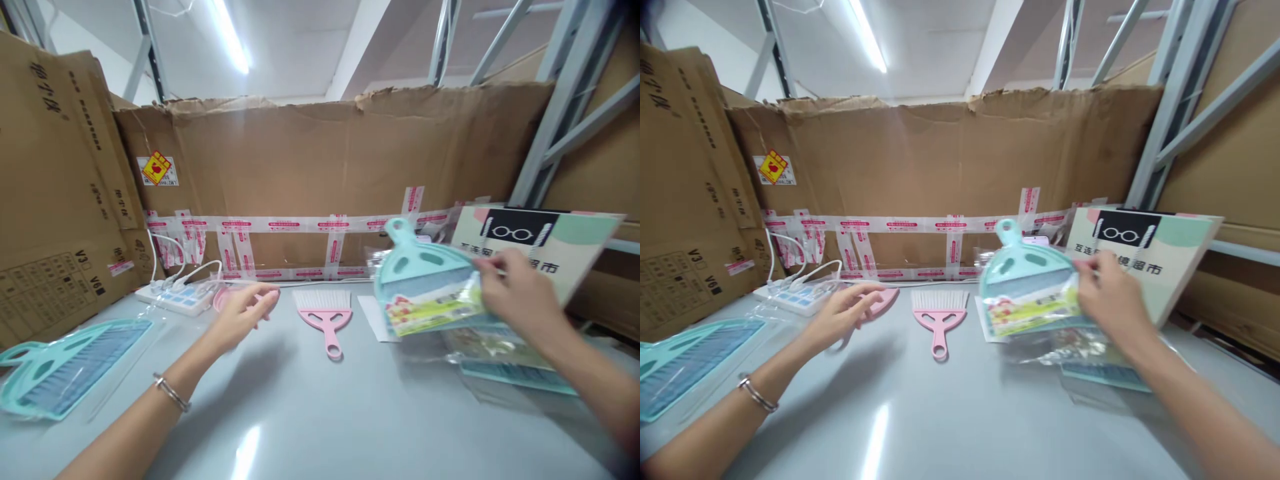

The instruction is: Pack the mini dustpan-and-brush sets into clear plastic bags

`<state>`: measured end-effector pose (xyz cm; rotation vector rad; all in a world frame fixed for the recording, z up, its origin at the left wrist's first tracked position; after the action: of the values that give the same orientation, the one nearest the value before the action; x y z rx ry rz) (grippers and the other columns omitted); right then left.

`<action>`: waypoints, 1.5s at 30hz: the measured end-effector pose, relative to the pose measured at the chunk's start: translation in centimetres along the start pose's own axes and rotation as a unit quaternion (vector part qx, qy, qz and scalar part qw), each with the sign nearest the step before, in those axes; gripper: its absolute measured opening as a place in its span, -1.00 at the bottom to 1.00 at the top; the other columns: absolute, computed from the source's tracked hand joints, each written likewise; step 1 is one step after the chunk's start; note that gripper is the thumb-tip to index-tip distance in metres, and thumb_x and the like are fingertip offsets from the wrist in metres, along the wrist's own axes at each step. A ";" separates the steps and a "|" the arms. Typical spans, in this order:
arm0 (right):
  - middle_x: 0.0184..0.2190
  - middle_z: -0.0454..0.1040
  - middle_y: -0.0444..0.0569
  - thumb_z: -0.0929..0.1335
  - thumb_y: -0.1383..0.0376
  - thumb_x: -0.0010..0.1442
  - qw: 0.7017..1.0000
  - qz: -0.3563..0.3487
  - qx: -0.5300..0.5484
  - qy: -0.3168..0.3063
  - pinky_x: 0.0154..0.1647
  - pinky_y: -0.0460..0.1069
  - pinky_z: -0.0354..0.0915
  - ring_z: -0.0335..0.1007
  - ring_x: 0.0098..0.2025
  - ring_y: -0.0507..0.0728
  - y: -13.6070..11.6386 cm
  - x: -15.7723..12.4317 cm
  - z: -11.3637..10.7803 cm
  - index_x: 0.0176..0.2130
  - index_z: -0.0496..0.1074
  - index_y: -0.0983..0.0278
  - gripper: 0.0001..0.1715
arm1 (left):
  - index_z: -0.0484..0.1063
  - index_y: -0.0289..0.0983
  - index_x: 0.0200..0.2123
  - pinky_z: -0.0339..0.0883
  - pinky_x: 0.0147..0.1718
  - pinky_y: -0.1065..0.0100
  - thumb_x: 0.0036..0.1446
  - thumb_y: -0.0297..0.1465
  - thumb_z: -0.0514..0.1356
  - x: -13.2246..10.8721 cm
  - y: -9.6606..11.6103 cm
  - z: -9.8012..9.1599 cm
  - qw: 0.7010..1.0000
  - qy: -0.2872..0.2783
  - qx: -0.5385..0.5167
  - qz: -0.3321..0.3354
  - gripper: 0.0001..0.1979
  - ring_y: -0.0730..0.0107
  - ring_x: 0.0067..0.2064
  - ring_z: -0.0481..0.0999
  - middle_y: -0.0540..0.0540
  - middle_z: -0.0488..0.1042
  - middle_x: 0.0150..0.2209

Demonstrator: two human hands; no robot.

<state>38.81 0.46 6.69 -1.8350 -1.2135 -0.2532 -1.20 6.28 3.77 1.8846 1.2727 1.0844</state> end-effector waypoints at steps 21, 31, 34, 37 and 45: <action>-0.29 0.44 0.00 0.43 0.10 -0.09 0.784 0.151 0.499 -0.336 -0.48 -0.01 0.33 0.43 -0.36 0.13 -11.1 -11.0 15.3 -0.26 0.15 0.21 -0.50 | 0.15 -0.16 -0.26 0.12 -0.76 0.58 -0.05 -0.17 0.23 0.2 -3.8 3.2 0.940 0.106 -0.310 -0.098 -0.63 0.62 -0.70 0.30 0.20 0.31 -0.58; -0.38 0.38 -0.06 0.45 0.17 -0.22 0.943 -0.002 0.303 -0.137 -0.25 0.10 0.28 0.33 -0.30 0.17 -7.0 -3.1 11.2 -0.38 0.23 0.22 -0.58 | 0.12 -0.20 -0.34 0.14 -0.69 0.55 -0.03 -0.19 0.22 0.3 -4.2 1.2 0.929 0.206 -0.295 -0.088 -0.66 0.63 -0.69 0.30 0.19 0.30 -0.60; -0.33 0.39 -0.02 0.37 0.09 -0.03 0.944 -0.092 0.294 -0.115 -0.16 0.10 0.25 0.30 -0.26 0.15 -8.6 -4.1 10.5 -0.38 0.35 0.24 -0.71 | 0.13 -0.19 -0.33 0.17 -0.68 0.53 -0.04 -0.17 0.23 0.2 -3.9 1.5 0.930 0.195 -0.301 -0.082 -0.65 0.61 -0.68 0.31 0.18 0.30 -0.60; -0.38 0.42 -0.04 0.36 0.05 -0.01 0.884 -0.031 0.365 -0.291 -0.28 0.06 0.29 0.34 -0.33 0.12 -10.8 -7.5 12.5 -0.37 0.43 0.26 -0.67 | 0.13 -0.17 -0.30 0.15 -0.71 0.53 -0.05 -0.14 0.23 -0.3 -3.2 2.6 0.934 0.162 -0.312 -0.060 -0.62 0.57 -0.70 0.32 0.20 0.28 -0.63; -0.62 0.38 -0.19 0.49 0.02 -0.24 0.726 0.160 0.538 -0.397 -0.49 -0.09 0.23 0.31 -0.56 -0.02 -11.5 -10.3 14.1 -0.56 0.27 0.29 -0.52 | 0.18 -0.21 -0.41 0.21 -0.73 0.51 -0.07 -0.01 0.19 0.2 -2.7 1.6 0.939 0.170 -0.299 -0.029 -0.59 0.51 -0.72 0.32 0.16 0.29 -0.72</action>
<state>20.22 6.07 -1.04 -0.9893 -1.1149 1.3172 -0.89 7.40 0.80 1.2322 1.0016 1.5972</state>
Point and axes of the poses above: each hand's wrist, its own x-axis towards the middle knuckle, its own z-axis out of the palm, y = z × x, the point moved 5 cm from there along x, towards the middle knuckle
